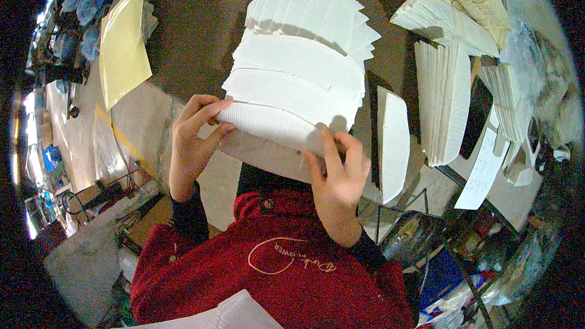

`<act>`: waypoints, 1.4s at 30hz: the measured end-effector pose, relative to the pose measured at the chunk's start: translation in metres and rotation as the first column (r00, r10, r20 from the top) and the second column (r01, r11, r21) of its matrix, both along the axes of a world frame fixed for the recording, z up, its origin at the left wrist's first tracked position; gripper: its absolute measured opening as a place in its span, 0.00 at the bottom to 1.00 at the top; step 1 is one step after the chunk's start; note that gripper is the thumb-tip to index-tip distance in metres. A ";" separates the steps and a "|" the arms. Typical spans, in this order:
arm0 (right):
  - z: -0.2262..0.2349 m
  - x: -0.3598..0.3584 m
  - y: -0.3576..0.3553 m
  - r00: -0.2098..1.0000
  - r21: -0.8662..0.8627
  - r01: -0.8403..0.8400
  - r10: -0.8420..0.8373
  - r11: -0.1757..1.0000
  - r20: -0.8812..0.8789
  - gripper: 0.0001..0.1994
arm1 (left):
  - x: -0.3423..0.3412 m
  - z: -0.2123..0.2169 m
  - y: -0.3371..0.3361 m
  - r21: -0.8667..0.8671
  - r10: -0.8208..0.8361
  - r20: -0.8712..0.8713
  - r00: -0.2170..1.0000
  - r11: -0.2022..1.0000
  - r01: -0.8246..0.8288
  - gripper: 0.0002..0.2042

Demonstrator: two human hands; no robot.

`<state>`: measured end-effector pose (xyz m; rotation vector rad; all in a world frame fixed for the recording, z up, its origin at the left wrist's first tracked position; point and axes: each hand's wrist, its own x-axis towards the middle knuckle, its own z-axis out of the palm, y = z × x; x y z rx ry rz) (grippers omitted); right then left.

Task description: The person repeatedly picks up white paper pieces from a stack, folds them in half, and places them into a separate pile on the table. The process is continuous and repetitive throughout the clip.

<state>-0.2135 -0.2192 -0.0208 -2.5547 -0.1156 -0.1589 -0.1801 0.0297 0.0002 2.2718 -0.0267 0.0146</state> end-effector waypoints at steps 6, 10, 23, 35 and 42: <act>0.002 0.007 -0.001 0.996 0.027 0.018 -0.015 0.999 -0.087 0.23 | 0.006 0.006 -0.003 0.013 -0.020 -0.007 1.000 1.000 0.020 0.18; 0.009 0.014 -0.001 0.990 0.053 -0.037 0.044 0.998 -0.131 0.23 | 0.007 0.007 -0.006 0.030 -0.043 0.009 0.999 0.999 0.043 0.14; 0.002 0.016 -0.005 0.987 0.148 -0.053 0.075 0.988 -0.145 0.24 | -0.014 -0.018 0.000 -0.017 -0.173 0.254 0.952 0.983 0.183 0.11; -0.038 0.000 -0.017 0.915 0.313 -0.286 0.161 0.906 0.370 0.11 | -0.058 0.003 0.021 -0.092 -0.444 0.276 0.853 0.871 0.483 0.12; -0.035 -0.014 -0.047 0.720 0.204 -0.649 0.504 0.733 0.478 0.07 | -0.053 0.001 0.042 -0.303 -0.556 0.232 0.798 0.738 0.603 0.06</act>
